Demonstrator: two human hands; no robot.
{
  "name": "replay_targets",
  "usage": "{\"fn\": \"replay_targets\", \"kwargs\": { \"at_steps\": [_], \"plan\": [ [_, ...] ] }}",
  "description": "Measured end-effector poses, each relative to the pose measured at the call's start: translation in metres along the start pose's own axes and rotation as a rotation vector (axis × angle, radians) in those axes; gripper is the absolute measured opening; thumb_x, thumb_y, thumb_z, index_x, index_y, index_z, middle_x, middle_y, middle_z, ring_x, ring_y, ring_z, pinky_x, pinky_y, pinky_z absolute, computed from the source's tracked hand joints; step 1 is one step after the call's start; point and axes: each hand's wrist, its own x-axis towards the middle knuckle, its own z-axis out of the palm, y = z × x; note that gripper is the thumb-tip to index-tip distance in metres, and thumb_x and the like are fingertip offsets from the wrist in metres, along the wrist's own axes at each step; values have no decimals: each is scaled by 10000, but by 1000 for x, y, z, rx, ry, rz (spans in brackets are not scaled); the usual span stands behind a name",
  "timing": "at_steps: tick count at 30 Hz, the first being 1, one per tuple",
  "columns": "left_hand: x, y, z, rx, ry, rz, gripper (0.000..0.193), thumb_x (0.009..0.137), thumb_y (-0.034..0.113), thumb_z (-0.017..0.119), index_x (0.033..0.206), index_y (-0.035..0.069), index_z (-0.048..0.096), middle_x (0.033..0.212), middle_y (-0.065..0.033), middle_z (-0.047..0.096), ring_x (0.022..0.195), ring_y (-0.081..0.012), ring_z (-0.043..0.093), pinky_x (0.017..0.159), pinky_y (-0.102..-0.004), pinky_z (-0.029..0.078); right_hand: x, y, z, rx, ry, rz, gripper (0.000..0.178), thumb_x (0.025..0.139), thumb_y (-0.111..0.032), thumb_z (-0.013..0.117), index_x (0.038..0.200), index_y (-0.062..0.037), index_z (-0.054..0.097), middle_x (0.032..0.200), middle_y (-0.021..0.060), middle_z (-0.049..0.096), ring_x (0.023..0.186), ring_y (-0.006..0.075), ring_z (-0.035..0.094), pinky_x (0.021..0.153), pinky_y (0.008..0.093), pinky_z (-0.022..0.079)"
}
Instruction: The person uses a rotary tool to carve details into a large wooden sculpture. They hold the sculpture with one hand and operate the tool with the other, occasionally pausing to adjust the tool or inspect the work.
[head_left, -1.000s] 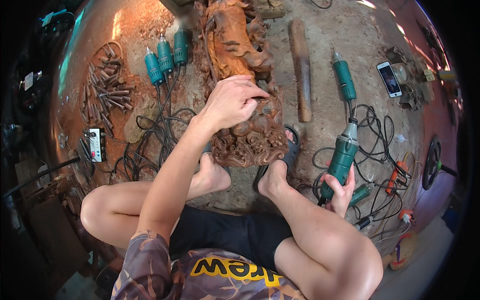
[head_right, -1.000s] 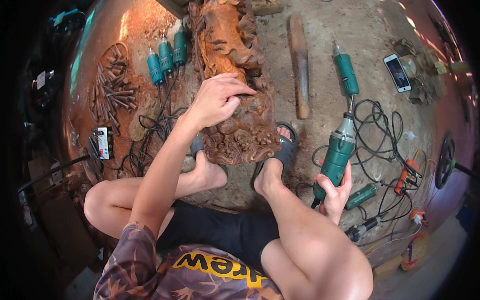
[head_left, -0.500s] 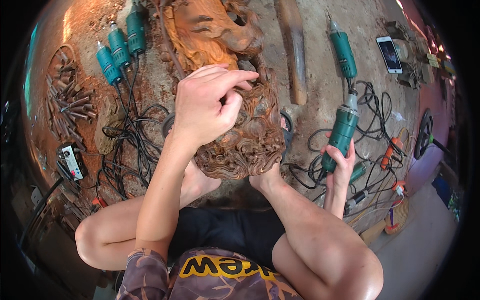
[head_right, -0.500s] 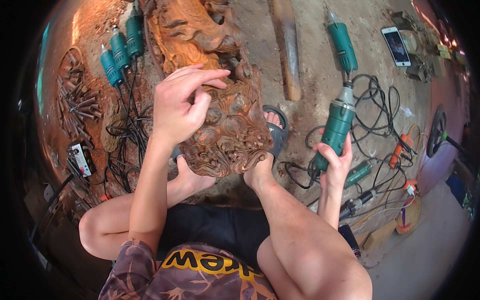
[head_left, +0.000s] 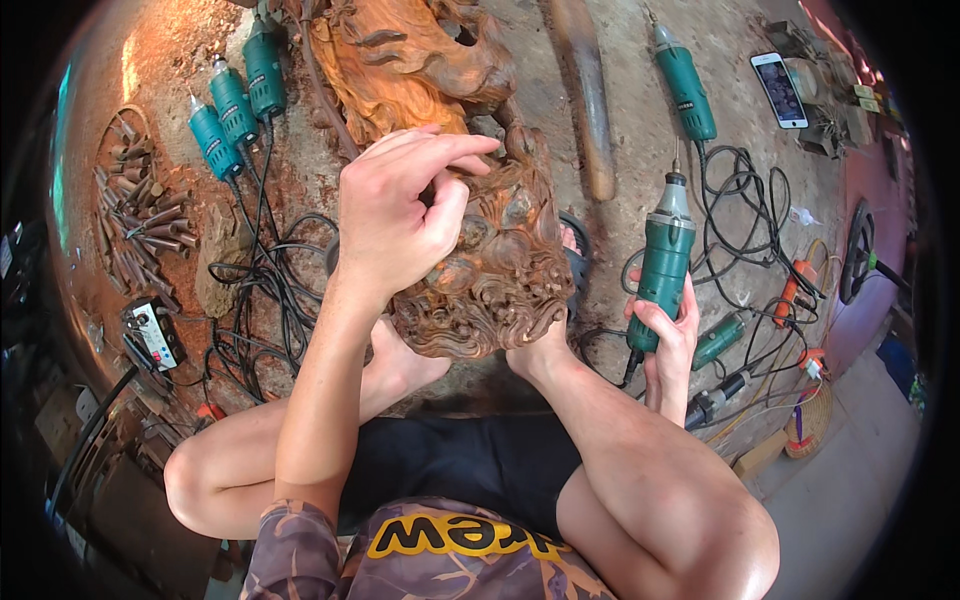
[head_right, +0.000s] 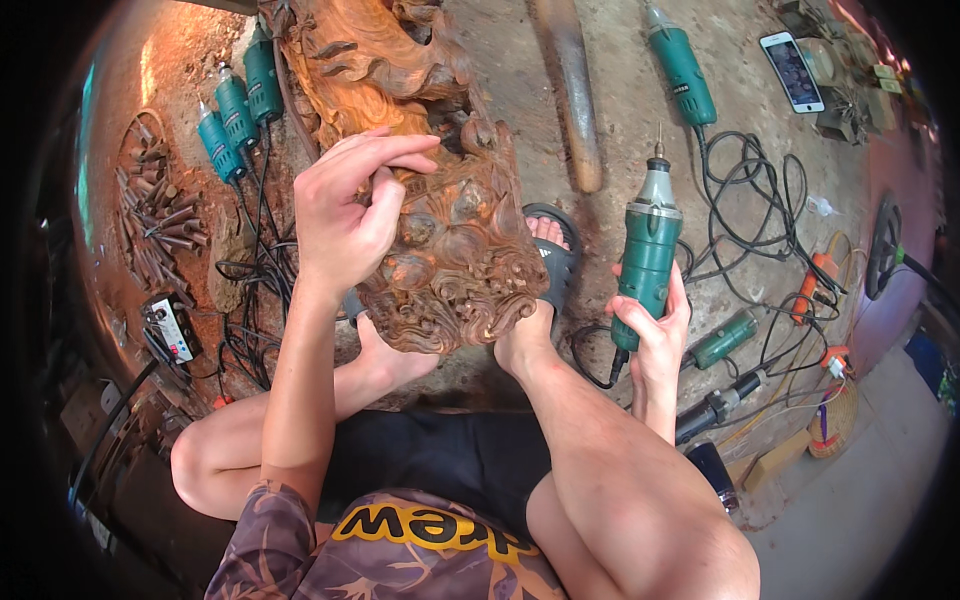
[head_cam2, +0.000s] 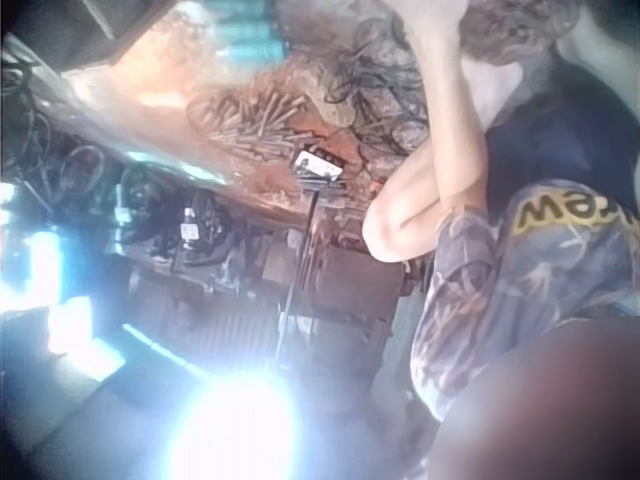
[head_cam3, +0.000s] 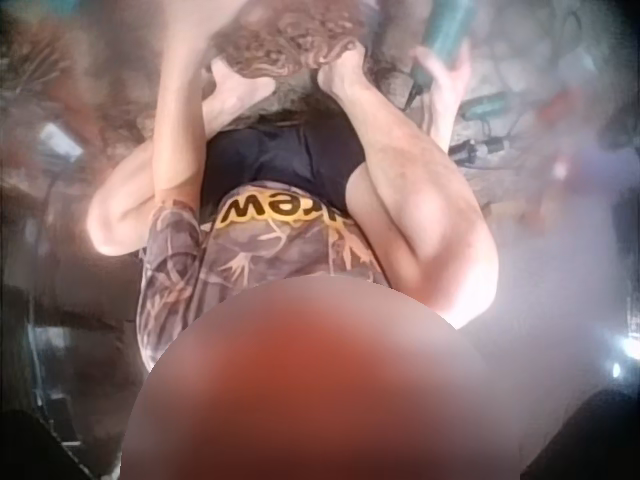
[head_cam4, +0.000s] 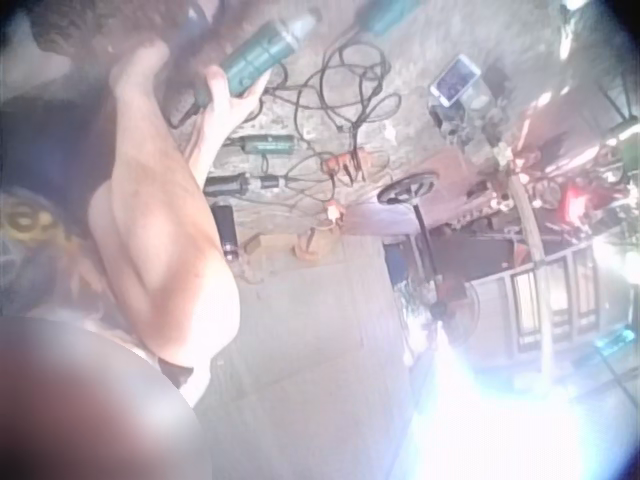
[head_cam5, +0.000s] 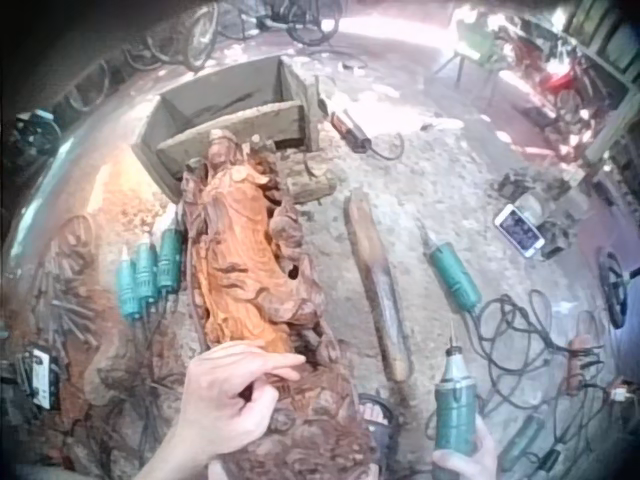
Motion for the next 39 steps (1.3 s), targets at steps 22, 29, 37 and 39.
{"fn": "replay_targets", "kwargs": {
  "at_steps": [22, 29, 37, 39],
  "plan": [
    [4, 13, -1, 84, -45, -63, 366, 870, -58, 567, 1128, 65, 795, 900, -59, 812, 915, -294, 762, 1077, -427, 557, 118, -7, -34, -771, 164, -480, 788, 838, -339, 899, 1470, 7, 582, 1192, 231, 774, 1088, 325, 775, 951, 416, 591],
    [2, 15, 0, 58, -4, -47, 306, 873, -60, 578, 1069, 43, 789, 861, -73, 798, 857, -310, 747, 930, -403, 583, 217, 6, 42, -839, 252, -668, 721, 859, -453, 840, 1327, 37, 594, 1276, 253, 581, 1225, 434, 561, 1057, 548, 467],
    [1, 17, 1, -37, -21, -157, 284, 889, -69, 560, 1043, 1, 788, 916, -95, 818, 926, -249, 774, 928, -375, 585, 193, 15, 10, -710, 173, -680, 584, 948, -356, 775, 1418, -28, 664, 1371, 189, 671, 1301, 379, 590, 1125, 459, 473],
    [-4, 3, -4, -165, -42, -185, 284, 902, -72, 549, 1036, -4, 790, 938, -101, 822, 932, -229, 768, 930, -372, 584, 153, 22, -38, -670, 230, -784, 549, 898, -284, 819, 1394, -84, 696, 1410, 166, 666, 1321, 367, 593, 1141, 460, 464]
  ]
}}
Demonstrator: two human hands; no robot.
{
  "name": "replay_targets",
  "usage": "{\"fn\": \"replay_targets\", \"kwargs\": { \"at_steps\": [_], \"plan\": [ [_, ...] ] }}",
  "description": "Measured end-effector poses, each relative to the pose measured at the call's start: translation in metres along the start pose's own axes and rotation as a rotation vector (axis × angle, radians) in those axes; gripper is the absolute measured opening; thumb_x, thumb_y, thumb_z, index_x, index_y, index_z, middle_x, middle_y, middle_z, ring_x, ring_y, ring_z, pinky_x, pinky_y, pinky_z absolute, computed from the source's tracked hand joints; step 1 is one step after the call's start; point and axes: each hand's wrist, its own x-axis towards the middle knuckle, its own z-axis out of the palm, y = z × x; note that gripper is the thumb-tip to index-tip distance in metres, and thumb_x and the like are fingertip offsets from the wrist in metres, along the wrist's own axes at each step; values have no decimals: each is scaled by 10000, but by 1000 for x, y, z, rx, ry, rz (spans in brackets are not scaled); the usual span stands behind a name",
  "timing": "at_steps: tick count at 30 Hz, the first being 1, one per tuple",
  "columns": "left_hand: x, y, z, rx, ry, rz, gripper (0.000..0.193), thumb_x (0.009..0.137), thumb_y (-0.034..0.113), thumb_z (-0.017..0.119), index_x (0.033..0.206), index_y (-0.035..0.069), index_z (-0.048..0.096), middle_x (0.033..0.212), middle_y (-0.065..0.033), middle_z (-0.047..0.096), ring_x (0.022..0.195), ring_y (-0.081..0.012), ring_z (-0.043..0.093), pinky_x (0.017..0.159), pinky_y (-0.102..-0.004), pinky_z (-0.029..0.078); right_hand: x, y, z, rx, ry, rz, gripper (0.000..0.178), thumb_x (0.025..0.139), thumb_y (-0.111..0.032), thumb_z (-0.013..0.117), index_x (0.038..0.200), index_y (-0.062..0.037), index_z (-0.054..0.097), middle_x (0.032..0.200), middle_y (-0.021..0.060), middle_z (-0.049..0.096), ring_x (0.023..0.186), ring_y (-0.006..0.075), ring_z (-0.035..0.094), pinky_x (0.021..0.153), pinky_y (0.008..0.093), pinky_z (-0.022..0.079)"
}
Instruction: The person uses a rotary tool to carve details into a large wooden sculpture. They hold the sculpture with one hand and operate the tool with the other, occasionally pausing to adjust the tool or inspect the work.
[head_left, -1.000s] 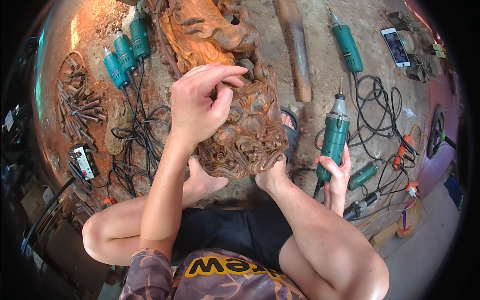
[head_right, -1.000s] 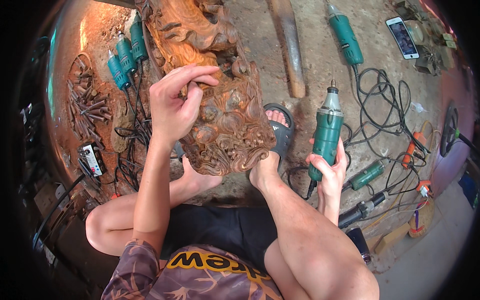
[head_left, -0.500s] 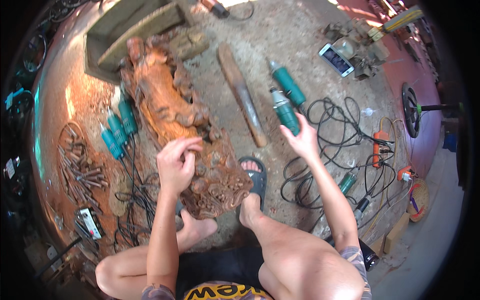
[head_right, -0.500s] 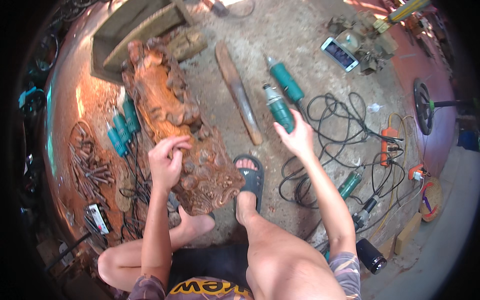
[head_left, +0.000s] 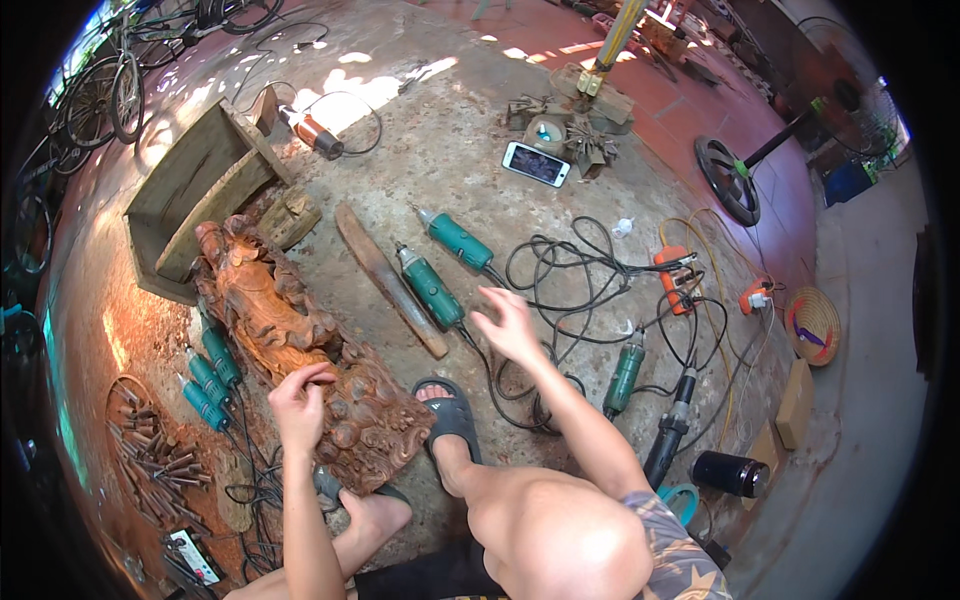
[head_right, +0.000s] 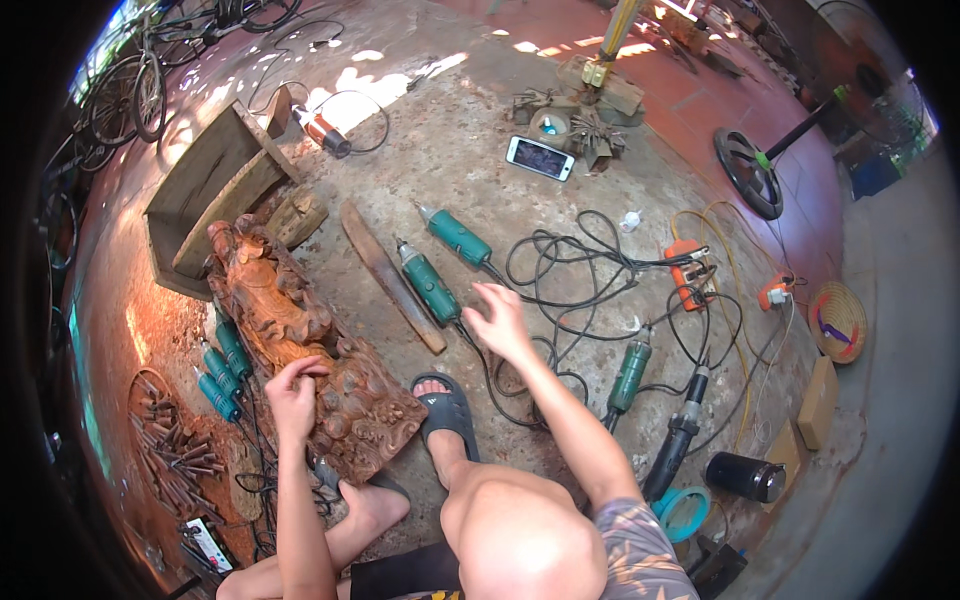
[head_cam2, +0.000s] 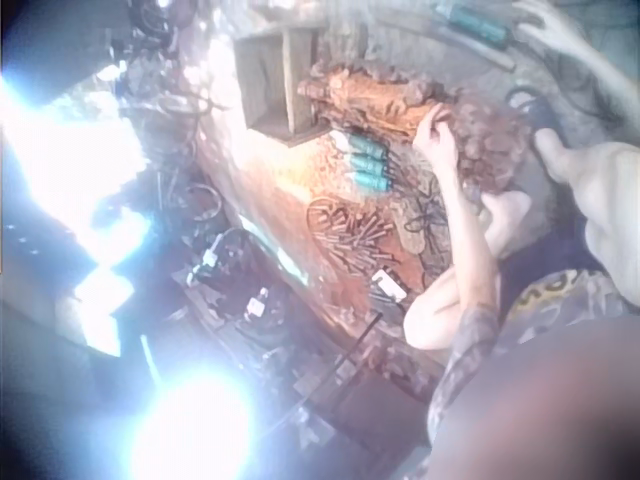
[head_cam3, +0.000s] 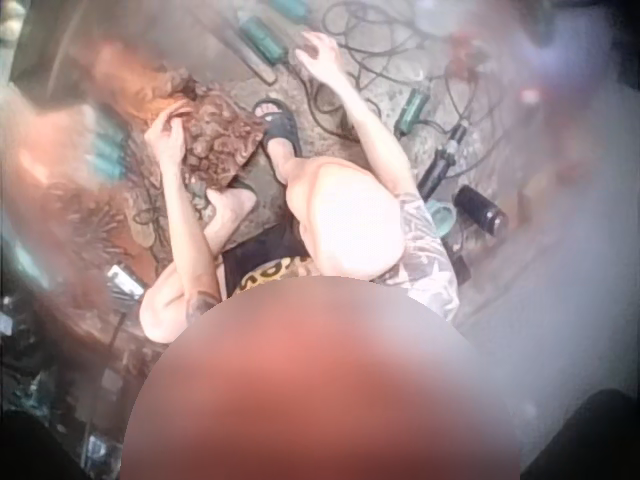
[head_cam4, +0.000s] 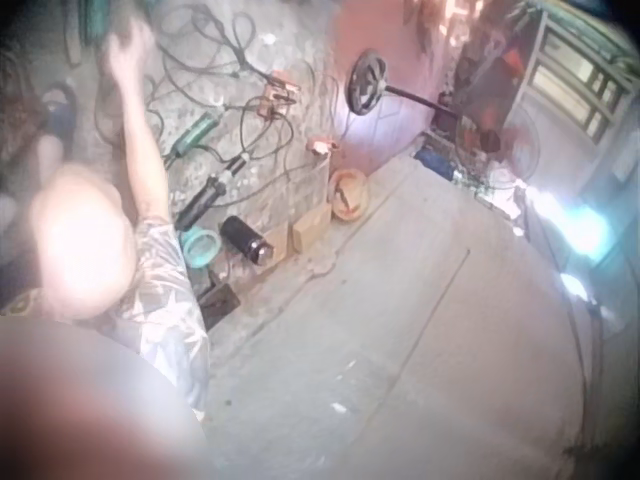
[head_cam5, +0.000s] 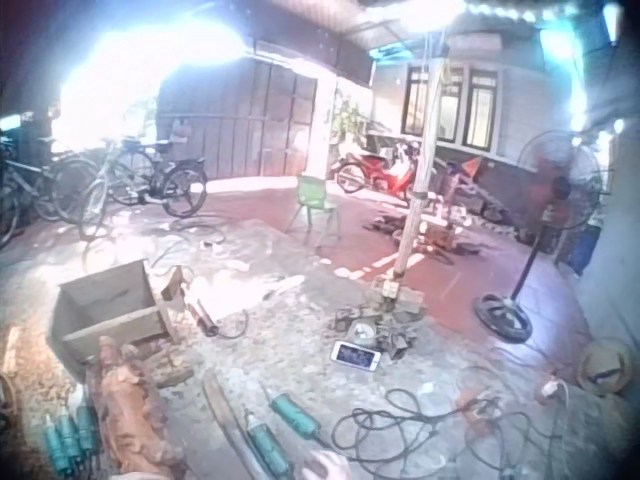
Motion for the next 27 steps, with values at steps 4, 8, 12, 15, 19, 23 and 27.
{"fn": "replay_targets", "kwargs": {
  "at_steps": [4, 8, 12, 15, 19, 23, 27],
  "plan": [
    [-1, -67, -60, -563, 680, -24, 295, 954, 8, 565, 1206, 9, 718, 1023, -98, 790, 921, -204, 740, 892, -323, 569, -100, 46, -125, -213, 375, 174, 523, 844, -167, 822, 1337, -34, 713, 1273, 197, 729, 1214, 375, 671, 1079, 457, 509],
    [-38, -164, -96, -188, 361, -578, 265, 1053, 191, 586, 1258, 28, 627, 1106, -130, 742, 1067, -211, 713, 912, -331, 547, -205, 88, -188, -195, 737, 886, 562, 889, -190, 818, 1401, -17, 664, 1304, 187, 703, 1177, 347, 676, 1061, 456, 521],
    [-99, -218, -94, 761, -326, -367, 289, 1057, 240, 611, 1257, 36, 656, 1027, -214, 699, 1039, -423, 656, 941, -487, 531, -237, 113, -176, 279, 543, 954, 804, 928, -248, 848, 1593, -30, 452, 1331, 174, 683, 1121, 237, 687, 964, 378, 568],
    [-117, -219, -96, 790, -338, -369, 262, 1048, 213, 634, 1259, 61, 667, 1131, -200, 675, 1104, -411, 643, 968, -500, 525, -223, 121, -164, -230, 484, 945, 852, 796, -469, 898, 1447, 9, 625, 1318, 220, 684, 1150, 346, 695, 995, 435, 548],
    [-126, -200, -108, 827, -413, -448, 246, 1054, 219, 626, 1267, 102, 665, 1243, -186, 628, 1141, -403, 631, 1001, -512, 517, -200, 122, -162, -289, 401, 1083, 889, 791, -536, 854, 1449, -20, 550, 1401, 241, 641, 1295, 415, 634, 1078, 513, 515],
    [-117, -191, -118, 955, -531, -578, 246, 1003, 199, 692, 1227, 142, 775, 1228, -186, 726, 1117, -397, 701, 959, -516, 567, -191, 114, -173, -304, 319, 1060, 751, 787, -565, 834, 1251, 3, 672, 1275, 272, 713, 1201, 471, 688, 1003, 546, 546],
    [-108, -185, -139, 1025, -400, -794, 232, 955, 182, 730, 1152, 172, 851, 1172, -162, 797, 1091, -366, 747, 985, -484, 603, -200, 70, -181, 908, 551, 956, 474, 970, -260, 767, 1332, -11, 588, 1124, 121, 718, 964, 205, 724, 794, 375, 590]
  ]
}}
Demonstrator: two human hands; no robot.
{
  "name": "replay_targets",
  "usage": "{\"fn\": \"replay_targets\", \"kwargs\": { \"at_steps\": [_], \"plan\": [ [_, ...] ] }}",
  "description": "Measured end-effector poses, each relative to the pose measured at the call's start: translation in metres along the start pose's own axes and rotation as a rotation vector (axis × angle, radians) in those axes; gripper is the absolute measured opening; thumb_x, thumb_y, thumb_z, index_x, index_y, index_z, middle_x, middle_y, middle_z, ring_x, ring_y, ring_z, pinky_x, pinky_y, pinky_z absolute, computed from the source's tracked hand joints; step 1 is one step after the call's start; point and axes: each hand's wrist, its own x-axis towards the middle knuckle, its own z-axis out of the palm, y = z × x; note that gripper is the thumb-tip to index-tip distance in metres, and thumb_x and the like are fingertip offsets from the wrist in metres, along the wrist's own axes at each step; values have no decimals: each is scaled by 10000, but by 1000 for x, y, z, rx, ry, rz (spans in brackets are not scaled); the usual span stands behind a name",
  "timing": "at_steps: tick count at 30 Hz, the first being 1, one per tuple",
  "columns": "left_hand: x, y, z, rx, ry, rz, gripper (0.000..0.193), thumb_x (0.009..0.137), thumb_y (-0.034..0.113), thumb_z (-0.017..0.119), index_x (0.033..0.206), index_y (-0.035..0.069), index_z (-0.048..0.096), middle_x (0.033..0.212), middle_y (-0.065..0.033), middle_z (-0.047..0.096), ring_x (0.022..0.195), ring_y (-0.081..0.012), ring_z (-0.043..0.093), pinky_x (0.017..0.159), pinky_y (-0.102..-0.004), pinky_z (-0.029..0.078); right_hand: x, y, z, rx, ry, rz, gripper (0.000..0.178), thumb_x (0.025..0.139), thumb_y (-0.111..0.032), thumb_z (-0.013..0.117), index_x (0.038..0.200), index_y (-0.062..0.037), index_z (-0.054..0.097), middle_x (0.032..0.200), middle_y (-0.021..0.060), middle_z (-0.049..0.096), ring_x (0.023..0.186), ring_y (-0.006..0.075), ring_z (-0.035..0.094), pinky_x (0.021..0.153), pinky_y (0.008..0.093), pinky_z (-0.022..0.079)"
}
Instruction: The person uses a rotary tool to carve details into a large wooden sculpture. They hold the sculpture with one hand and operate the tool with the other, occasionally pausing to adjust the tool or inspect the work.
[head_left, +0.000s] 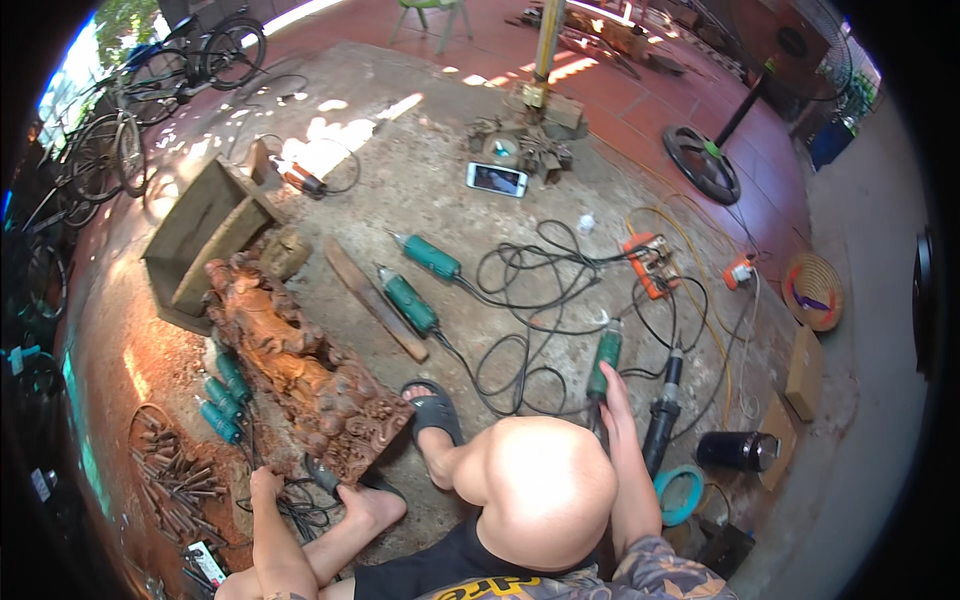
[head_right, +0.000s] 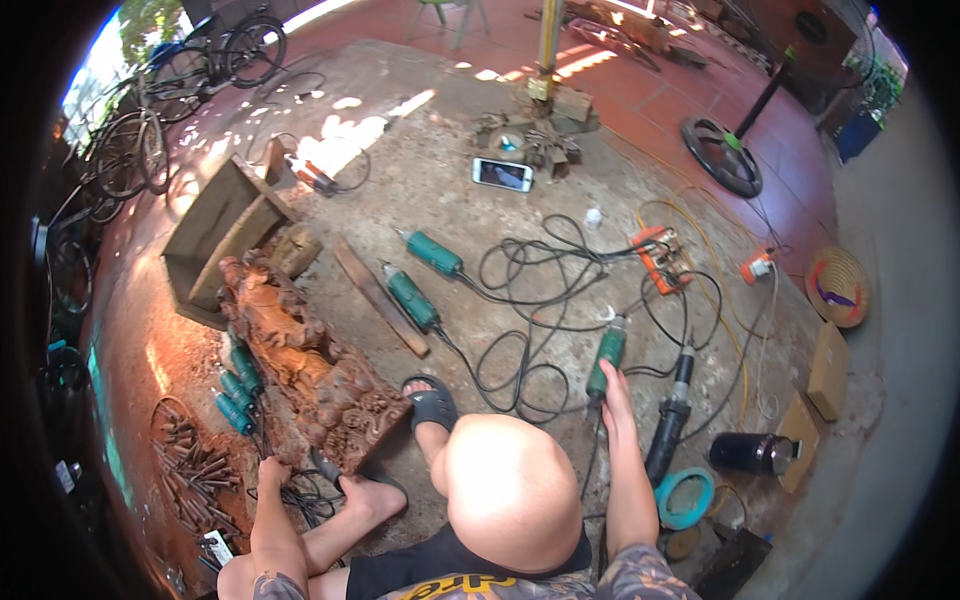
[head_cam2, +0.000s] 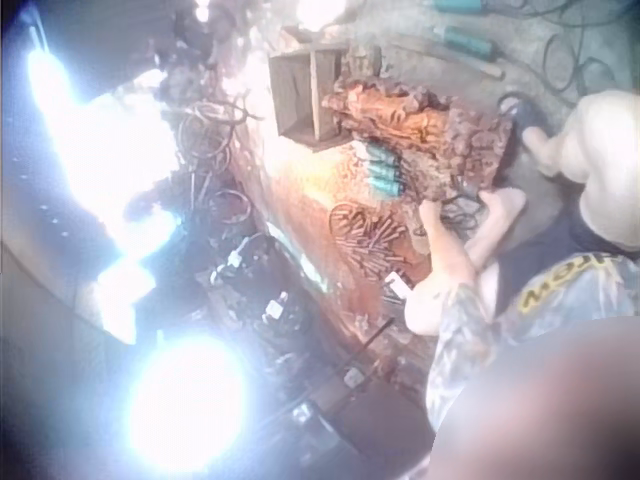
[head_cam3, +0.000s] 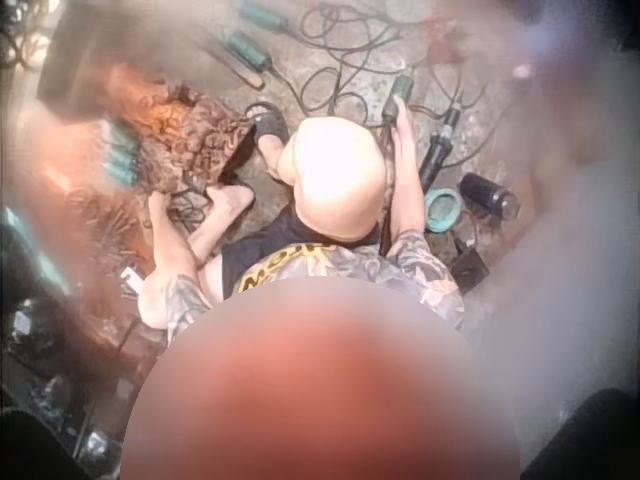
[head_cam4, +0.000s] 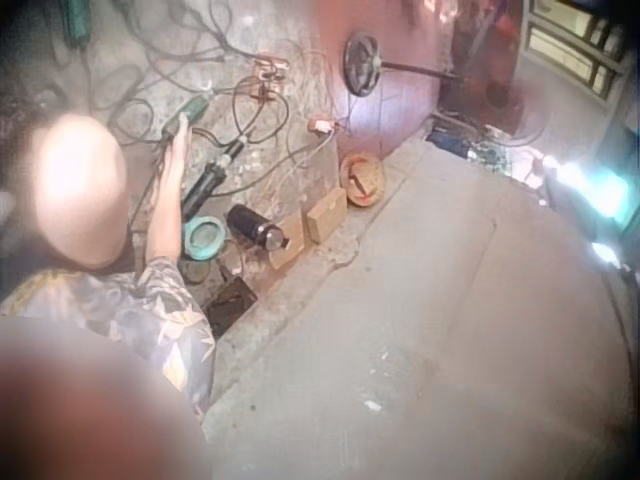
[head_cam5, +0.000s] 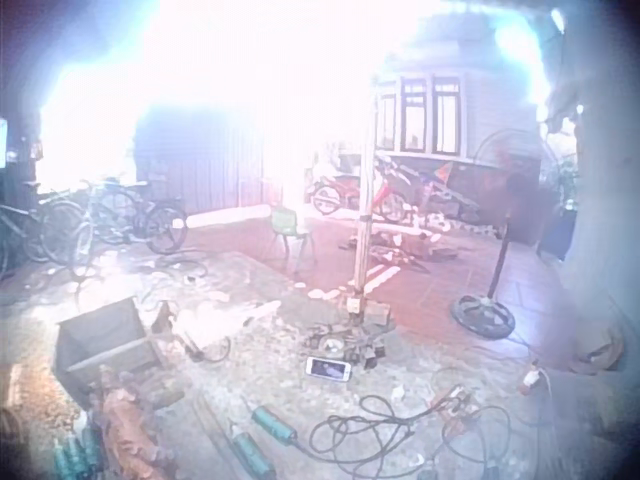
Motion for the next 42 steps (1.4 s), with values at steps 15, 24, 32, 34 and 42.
{"fn": "replay_targets", "kwargs": {
  "at_steps": [15, 24, 32, 34, 42],
  "plan": [
    [-124, 158, -114, -1606, 621, 726, 285, 1085, 109, 666, 1335, -24, 694, 1276, -90, 738, 1158, -153, 693, 1021, -304, 549, -170, -259, 183, -225, -1046, -487, 955, 719, -163, 829, 1593, -34, 468, 1199, 158, 697, 858, 214, 729, 604, 262, 564],
    [-318, 296, -161, -868, 1134, 1224, 516, 872, 125, 776, 1373, 245, 745, 1522, -164, 574, 1424, -342, 577, 1128, -486, 516, -266, -301, 220, -1133, -1399, -809, 907, 593, -238, 896, 1377, 147, 651, 1159, 246, 787, 1007, 289, 794, 934, 324, 591],
    [-315, 303, -67, -1117, 599, 1134, 394, 785, 152, 736, 1169, 65, 741, 1164, -98, 728, 977, -254, 755, 834, -343, 640, -151, -206, 175, -565, -1776, 108, 817, 634, -301, 947, 1276, 150, 717, 1304, 552, 560, 1134, 524, 733, 936, 428, 624],
    [-306, 306, -62, -1083, 543, 1160, 394, 777, 140, 746, 1165, 70, 744, 1131, -78, 724, 913, -234, 740, 799, -326, 630, -131, -198, 172, -436, -1739, 184, 767, 654, -309, 940, 1242, 138, 735, 1307, 588, 520, 1130, 539, 728, 932, 433, 624],
    [-258, 320, -87, -1142, 616, 992, 454, 750, 161, 743, 1201, 120, 758, 1097, -39, 702, 790, -179, 683, 652, -305, 595, -124, -159, 227, -26, -1445, 390, 308, 813, -289, 873, 1051, -99, 823, 1345, 446, 629, 1254, 547, 670, 1043, 531, 575]
  ]
}}
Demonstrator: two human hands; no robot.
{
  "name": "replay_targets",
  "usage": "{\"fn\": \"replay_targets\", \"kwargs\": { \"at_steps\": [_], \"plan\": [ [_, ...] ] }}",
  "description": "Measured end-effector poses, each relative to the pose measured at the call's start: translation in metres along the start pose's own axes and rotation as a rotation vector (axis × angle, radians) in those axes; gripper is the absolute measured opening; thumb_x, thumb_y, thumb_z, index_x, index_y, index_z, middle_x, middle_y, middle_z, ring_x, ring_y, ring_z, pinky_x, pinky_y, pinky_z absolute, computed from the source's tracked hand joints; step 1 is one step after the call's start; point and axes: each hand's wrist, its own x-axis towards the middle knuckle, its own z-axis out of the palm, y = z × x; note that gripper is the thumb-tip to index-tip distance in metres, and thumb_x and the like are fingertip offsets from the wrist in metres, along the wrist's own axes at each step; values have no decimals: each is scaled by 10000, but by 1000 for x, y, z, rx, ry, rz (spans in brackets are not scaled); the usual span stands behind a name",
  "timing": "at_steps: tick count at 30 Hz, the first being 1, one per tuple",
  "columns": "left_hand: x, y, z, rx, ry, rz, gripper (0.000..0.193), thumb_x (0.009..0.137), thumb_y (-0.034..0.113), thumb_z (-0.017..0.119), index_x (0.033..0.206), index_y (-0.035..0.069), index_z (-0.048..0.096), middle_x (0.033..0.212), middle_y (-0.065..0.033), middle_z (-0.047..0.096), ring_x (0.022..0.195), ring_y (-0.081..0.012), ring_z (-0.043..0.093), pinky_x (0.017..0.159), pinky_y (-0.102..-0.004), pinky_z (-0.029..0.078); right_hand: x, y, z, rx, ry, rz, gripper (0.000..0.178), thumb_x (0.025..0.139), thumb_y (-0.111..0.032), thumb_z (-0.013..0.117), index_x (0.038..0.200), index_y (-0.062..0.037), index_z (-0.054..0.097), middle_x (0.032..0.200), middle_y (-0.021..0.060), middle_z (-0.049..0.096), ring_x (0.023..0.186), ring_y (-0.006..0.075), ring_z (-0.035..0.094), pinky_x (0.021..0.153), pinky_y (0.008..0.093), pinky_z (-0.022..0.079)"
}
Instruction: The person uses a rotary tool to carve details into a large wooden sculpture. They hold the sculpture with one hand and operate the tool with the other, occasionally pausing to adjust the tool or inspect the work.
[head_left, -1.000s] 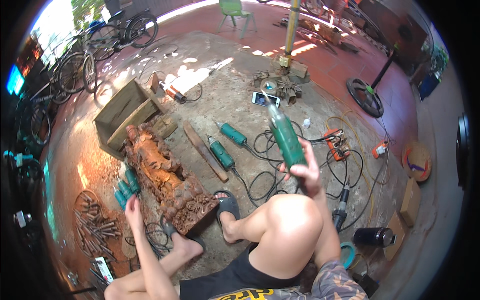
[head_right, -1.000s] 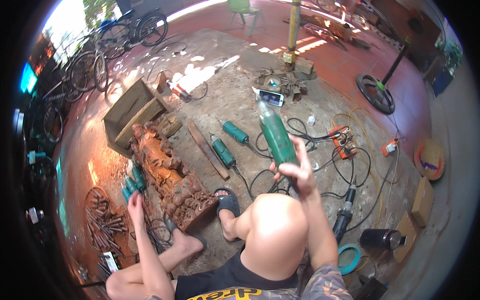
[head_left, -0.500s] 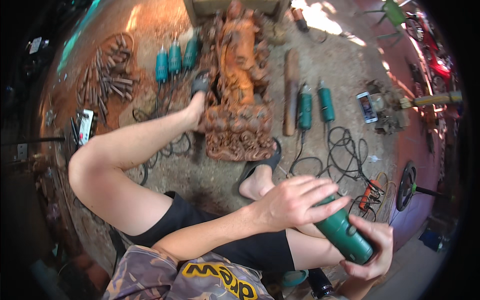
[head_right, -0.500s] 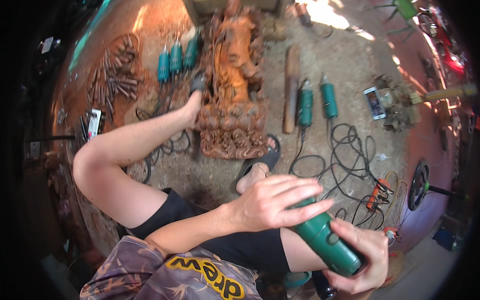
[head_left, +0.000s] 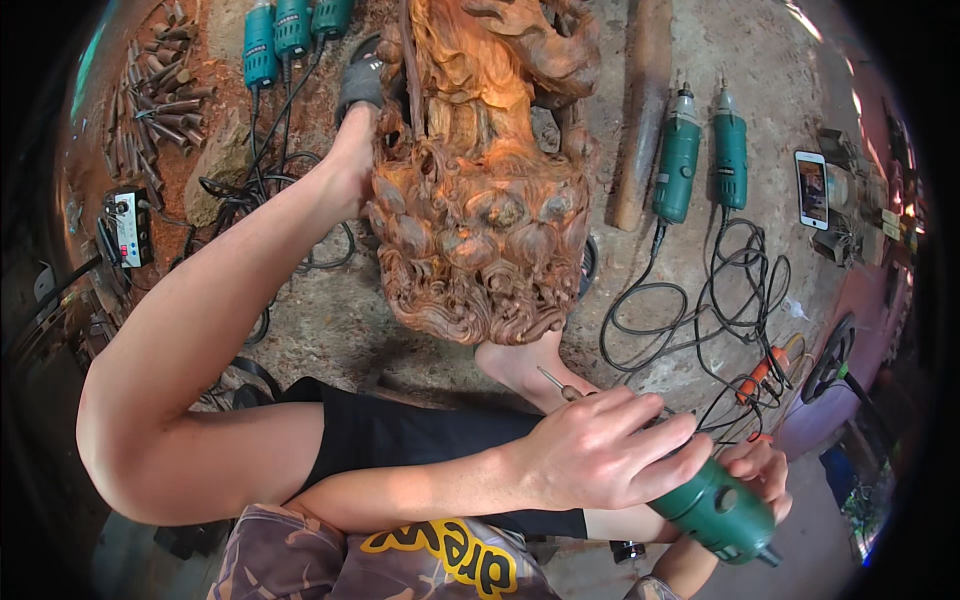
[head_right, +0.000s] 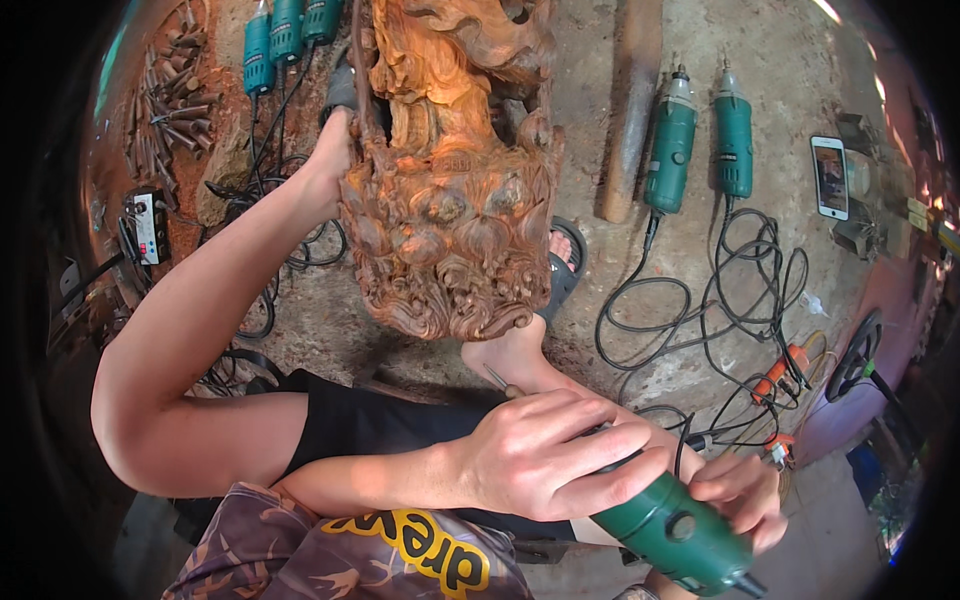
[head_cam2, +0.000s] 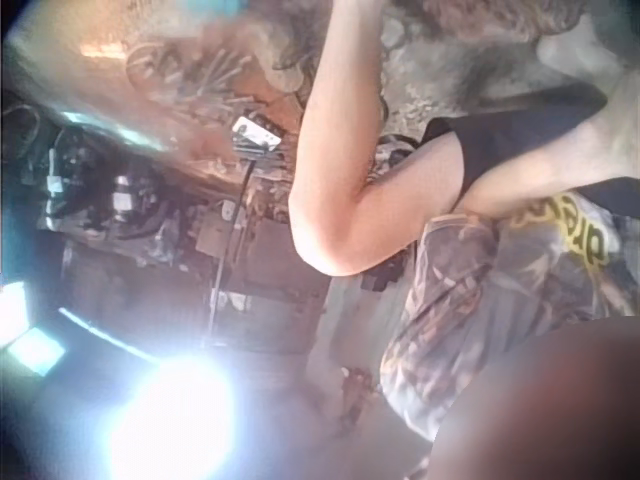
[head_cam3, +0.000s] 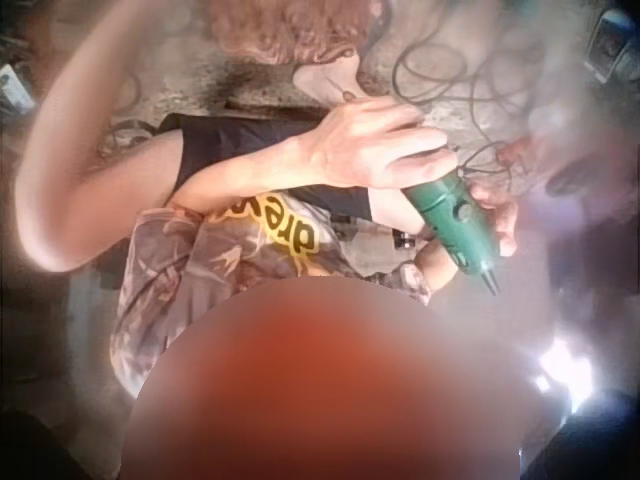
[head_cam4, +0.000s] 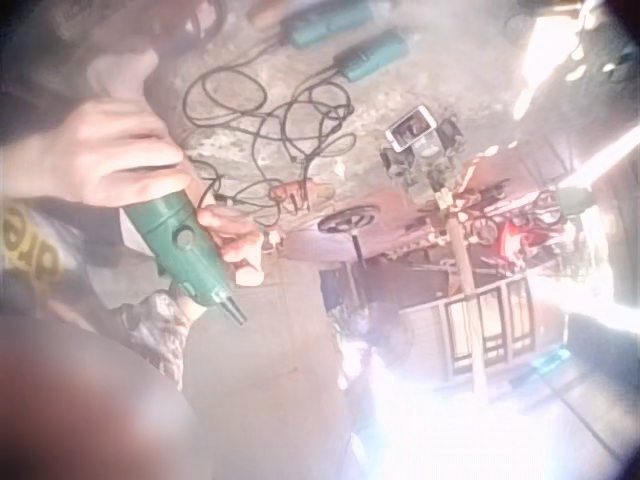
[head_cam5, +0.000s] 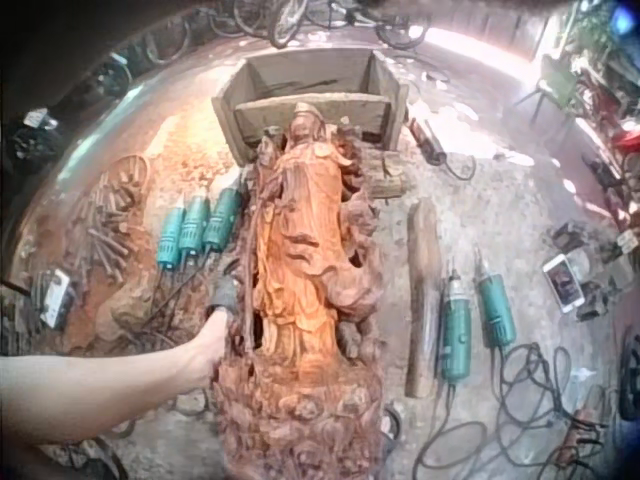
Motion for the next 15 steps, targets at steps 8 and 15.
{"fn": "replay_targets", "kwargs": {
  "at_steps": [8, 15],
  "plan": [
    [10, -27, 2, 25, 49, -121, 436, 800, 164, 776, 1232, 150, 724, 1078, -27, 680, 757, -163, 664, 588, -282, 534, 28, 58, 21, -431, 172, -182, 823, 679, -286, 1041, 1244, -182, 451, 1498, 284, 584, 1436, 513, 521, 1238, 630, 404],
    [-2, -36, 0, 32, 127, -78, 369, 837, 201, 782, 1200, 146, 748, 1066, -19, 702, 791, -177, 688, 612, -285, 546, 23, 58, 27, -663, 189, -161, 836, 609, -302, 1074, 1194, -186, 489, 1405, 188, 642, 1368, 398, 596, 1225, 593, 440]
  ]
}}
